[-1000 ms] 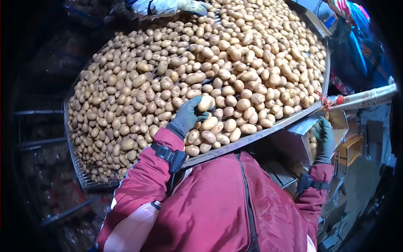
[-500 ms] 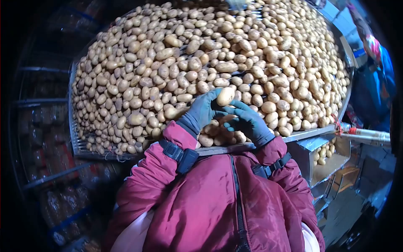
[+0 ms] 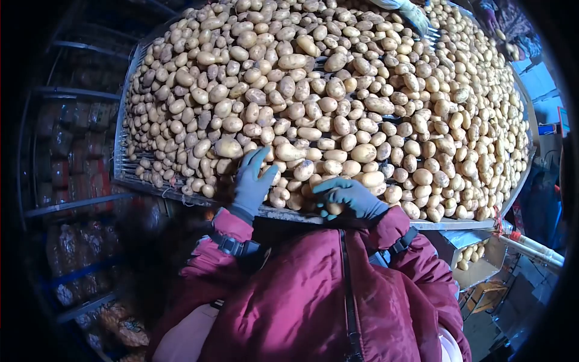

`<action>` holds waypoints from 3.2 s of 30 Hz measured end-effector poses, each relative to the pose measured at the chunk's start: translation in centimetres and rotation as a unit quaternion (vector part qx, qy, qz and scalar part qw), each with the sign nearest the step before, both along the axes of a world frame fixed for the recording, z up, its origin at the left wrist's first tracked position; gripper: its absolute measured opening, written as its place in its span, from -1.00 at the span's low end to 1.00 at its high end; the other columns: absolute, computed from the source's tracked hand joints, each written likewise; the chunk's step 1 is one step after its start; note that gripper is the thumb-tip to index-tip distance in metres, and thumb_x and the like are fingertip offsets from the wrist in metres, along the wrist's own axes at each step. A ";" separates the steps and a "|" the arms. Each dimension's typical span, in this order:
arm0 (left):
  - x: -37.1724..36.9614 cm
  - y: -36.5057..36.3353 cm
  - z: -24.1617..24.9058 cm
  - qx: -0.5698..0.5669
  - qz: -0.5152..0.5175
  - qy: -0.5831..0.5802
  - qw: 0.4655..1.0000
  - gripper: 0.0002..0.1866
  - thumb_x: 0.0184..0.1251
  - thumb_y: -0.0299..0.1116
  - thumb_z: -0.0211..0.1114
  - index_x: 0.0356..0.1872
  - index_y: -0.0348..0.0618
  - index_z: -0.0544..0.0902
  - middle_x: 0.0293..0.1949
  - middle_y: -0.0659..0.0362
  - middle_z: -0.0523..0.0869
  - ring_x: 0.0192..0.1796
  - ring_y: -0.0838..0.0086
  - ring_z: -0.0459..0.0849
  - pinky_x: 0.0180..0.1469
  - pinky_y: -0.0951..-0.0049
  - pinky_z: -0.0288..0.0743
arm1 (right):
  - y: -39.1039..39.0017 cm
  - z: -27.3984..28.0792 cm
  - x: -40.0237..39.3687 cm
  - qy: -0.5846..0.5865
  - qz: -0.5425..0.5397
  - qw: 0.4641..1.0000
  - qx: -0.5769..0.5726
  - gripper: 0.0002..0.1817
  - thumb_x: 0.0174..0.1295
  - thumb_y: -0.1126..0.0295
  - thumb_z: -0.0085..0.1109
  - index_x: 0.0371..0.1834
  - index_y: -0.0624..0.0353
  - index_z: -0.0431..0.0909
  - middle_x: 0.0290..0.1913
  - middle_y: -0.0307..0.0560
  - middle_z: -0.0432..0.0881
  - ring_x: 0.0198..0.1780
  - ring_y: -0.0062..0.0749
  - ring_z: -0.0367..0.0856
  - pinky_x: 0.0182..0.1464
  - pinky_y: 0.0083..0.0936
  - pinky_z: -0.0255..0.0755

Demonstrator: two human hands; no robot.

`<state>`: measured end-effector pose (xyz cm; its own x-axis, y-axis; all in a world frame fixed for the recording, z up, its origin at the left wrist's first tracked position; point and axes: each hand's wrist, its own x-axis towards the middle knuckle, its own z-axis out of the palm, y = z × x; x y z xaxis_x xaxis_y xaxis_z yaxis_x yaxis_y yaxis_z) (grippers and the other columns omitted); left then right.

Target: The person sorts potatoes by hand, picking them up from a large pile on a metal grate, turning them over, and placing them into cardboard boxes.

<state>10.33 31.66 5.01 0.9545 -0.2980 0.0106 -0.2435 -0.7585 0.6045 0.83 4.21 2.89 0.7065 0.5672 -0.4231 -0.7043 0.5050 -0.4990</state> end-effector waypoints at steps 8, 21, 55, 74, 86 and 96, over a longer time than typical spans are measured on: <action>-0.4 -7.0 -4.7 0.149 -0.027 -0.101 0.983 -0.21 0.37 0.01 0.27 0.54 -0.09 0.26 0.36 -0.14 0.42 0.38 -0.05 0.39 0.45 -0.03 0.23 | 2.0 -0.6 0.1 -0.218 0.185 0.886 -0.366 -0.21 0.21 0.42 0.13 0.60 -0.11 0.26 0.14 0.16 0.70 0.09 -0.16 0.68 0.19 -0.34 0.52; 0.2 -28.7 -6.9 -0.072 -0.082 -0.001 0.994 -0.34 0.48 -0.02 0.20 0.53 0.09 0.31 0.53 -0.06 0.26 0.53 -0.01 0.25 0.56 0.10 0.11 | -11.7 -3.4 0.3 -0.106 -0.155 0.875 -0.447 -0.53 0.19 0.39 0.22 0.21 0.20 0.60 -0.12 -0.16 0.75 -0.21 -0.50 0.65 -0.13 -0.50 0.55; 6.7 -32.9 -6.3 -0.131 -0.297 -0.048 0.945 -0.55 0.40 -0.22 0.34 0.23 -0.20 0.63 0.18 -0.08 0.66 0.25 0.10 0.60 0.38 0.23 0.42 | -32.2 -4.3 -38.8 0.135 -0.611 0.535 -0.567 -0.64 0.43 0.27 0.23 0.21 0.19 0.63 0.01 -0.18 0.71 -0.06 -0.59 0.65 -0.04 -0.64 0.55; 5.7 -33.0 -2.3 -0.394 -0.077 0.598 0.694 -0.56 0.56 -0.10 0.12 0.20 -0.23 0.58 -0.08 -0.08 0.78 -0.27 0.27 0.80 -0.27 0.31 0.75 | -17.6 -2.1 -13.3 0.058 -0.477 0.848 -0.226 -0.71 0.45 0.35 0.14 0.11 0.26 0.67 -0.16 -0.14 0.76 -0.19 -0.49 0.73 -0.11 -0.59 0.60; 2.0 -27.8 -4.0 0.048 -0.393 -0.083 0.915 -0.44 0.25 -0.32 0.32 0.33 -0.10 0.55 0.19 -0.01 0.62 0.19 0.07 0.59 0.35 0.17 0.41 | -15.8 -1.7 -11.4 0.092 -0.399 0.893 -0.190 -0.67 0.45 0.23 0.16 0.14 0.15 0.66 -0.10 -0.14 0.77 -0.16 -0.47 0.72 -0.12 -0.47 0.65; -0.4 -29.6 -0.7 -0.074 -0.359 0.182 0.913 -0.39 0.31 -0.23 0.39 0.39 -0.10 0.51 0.21 -0.06 0.68 0.24 0.26 0.65 0.31 0.31 0.50 | -13.4 -1.0 -10.6 0.098 -0.420 0.894 -0.121 -0.59 0.47 0.11 0.14 0.22 0.12 0.57 -0.06 -0.13 0.73 -0.16 -0.35 0.74 -0.15 -0.37 0.67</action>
<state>9.93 2.08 4.36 0.4628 -0.8683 -0.1785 -0.4078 -0.3873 0.8269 -9.75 -9.18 1.91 0.7394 -0.2532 -0.6239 -0.2129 0.7911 -0.5734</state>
